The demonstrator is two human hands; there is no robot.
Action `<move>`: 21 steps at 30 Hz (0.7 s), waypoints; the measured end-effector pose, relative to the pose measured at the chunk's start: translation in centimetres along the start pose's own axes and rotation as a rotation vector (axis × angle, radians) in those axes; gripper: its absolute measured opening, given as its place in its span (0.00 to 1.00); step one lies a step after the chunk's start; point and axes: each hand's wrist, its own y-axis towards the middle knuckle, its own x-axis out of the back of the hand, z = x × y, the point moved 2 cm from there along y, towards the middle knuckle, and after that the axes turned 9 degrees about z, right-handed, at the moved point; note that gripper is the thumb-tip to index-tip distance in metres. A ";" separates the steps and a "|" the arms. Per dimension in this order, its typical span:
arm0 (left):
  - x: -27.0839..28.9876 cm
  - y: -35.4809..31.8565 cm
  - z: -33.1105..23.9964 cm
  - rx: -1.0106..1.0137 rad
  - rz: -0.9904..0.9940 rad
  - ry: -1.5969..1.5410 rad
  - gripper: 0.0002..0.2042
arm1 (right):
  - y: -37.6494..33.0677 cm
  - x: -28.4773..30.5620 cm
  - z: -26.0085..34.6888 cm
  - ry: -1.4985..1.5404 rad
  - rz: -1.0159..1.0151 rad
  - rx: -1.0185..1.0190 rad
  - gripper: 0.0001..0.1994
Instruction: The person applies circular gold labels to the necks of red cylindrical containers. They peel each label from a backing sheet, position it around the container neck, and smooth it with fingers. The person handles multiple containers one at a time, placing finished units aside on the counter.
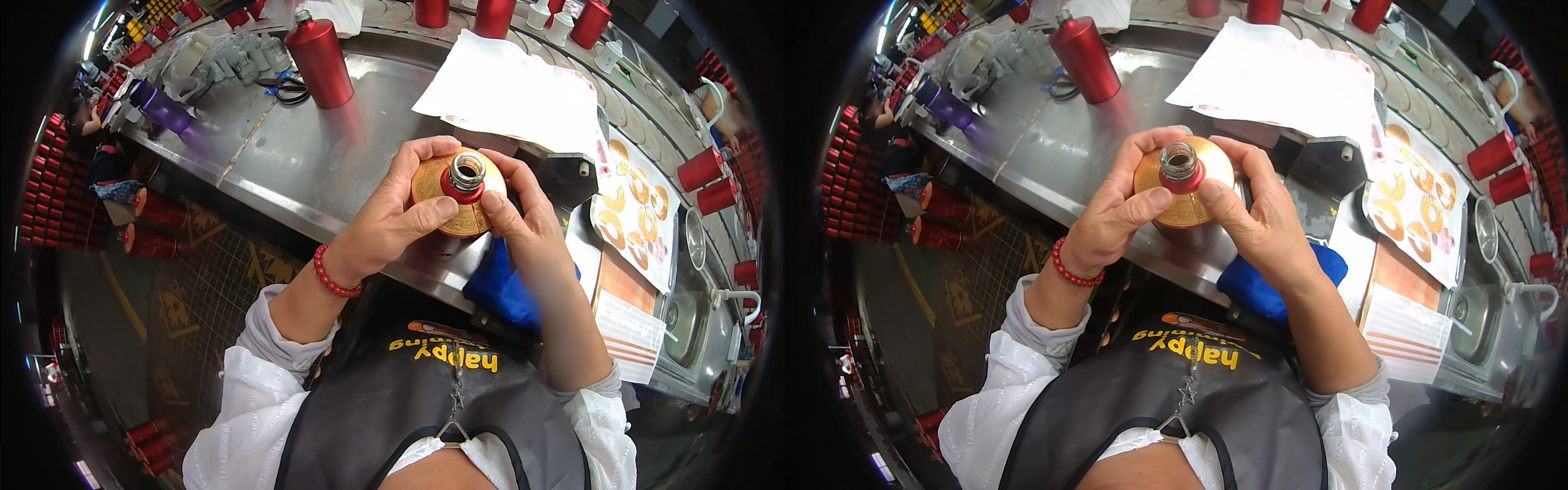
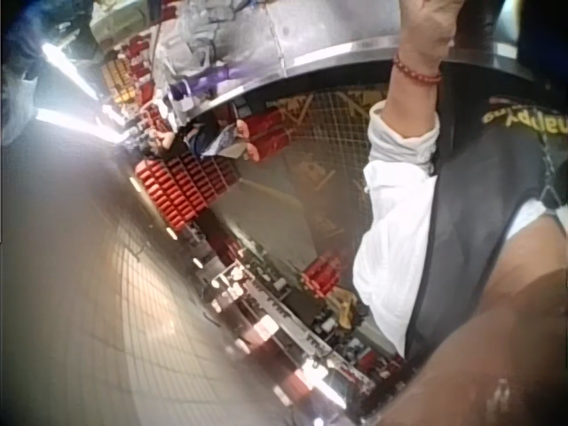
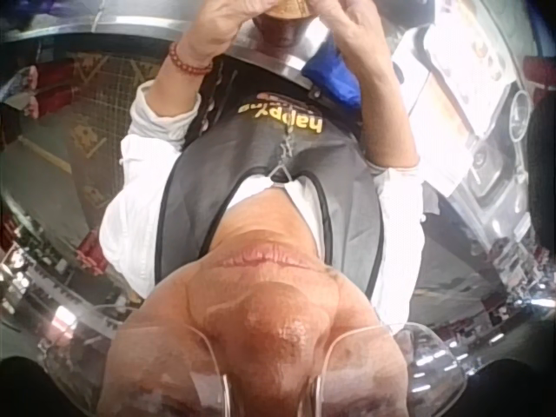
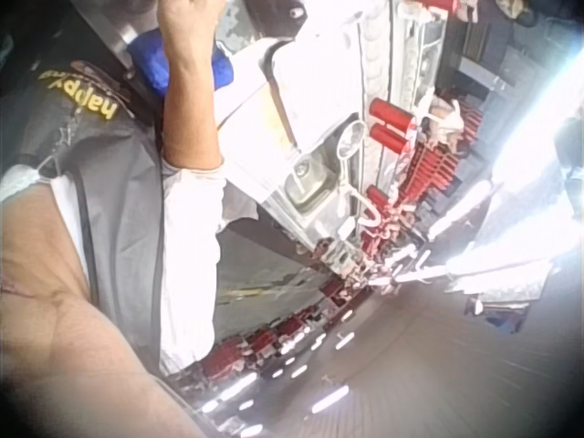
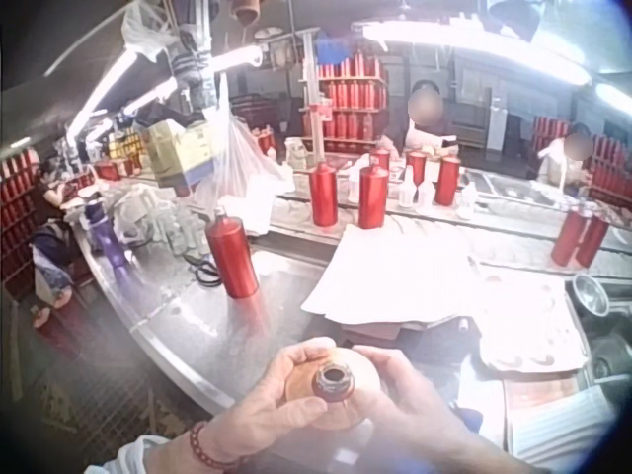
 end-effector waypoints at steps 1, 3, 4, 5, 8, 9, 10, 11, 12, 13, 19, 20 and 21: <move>0.0 0.0 0.0 0.005 -0.002 0.019 0.29 | 0.0 -0.1 -0.1 0.012 -0.002 0.013 0.30; 0.1 -0.1 0.1 0.018 -0.008 0.054 0.31 | 0.1 -0.2 -0.3 0.010 -0.004 0.031 0.30; 0.1 -0.1 0.2 0.025 -0.010 0.060 0.32 | 0.1 -0.1 -0.4 -0.004 -0.005 0.038 0.31; 0.0 -0.1 0.2 0.031 -0.014 0.066 0.33 | 0.1 -0.1 -0.4 -0.018 -0.006 0.044 0.31; 0.2 -0.3 0.5 -0.033 -0.001 0.169 0.39 | 0.0 0.0 -0.5 -0.006 0.001 0.035 0.30; 0.2 -0.4 0.6 -0.068 0.009 0.216 0.41 | -0.1 0.1 -0.4 0.000 0.007 0.031 0.30; 0.1 -0.9 0.3 -0.115 -0.023 0.561 0.44 | -0.3 0.3 -0.4 0.006 0.013 0.027 0.29; -0.2 -1.6 0.2 -0.159 -0.055 0.906 0.47 | -0.3 0.3 -0.5 0.014 0.020 0.023 0.29; -1.0 -1.5 0.2 -0.204 -0.075 0.922 0.46 | -0.3 0.3 -0.6 -0.001 0.016 0.037 0.28; -1.3 -1.4 0.5 -0.255 -0.104 0.916 0.45 | -0.3 0.2 -0.8 -0.015 0.012 0.050 0.28; -2.0 -1.1 2.0 -0.396 -0.279 0.574 0.30 | -0.4 0.4 -1.2 -0.049 0.009 0.070 0.26; -2.0 -1.0 2.1 -0.412 -0.300 0.535 0.29 | -0.4 0.4 -1.2 -0.052 0.011 0.071 0.26; -2.1 -1.0 2.1 -0.428 -0.322 0.496 0.27 | -0.5 0.5 -1.1 -0.055 0.013 0.047 0.25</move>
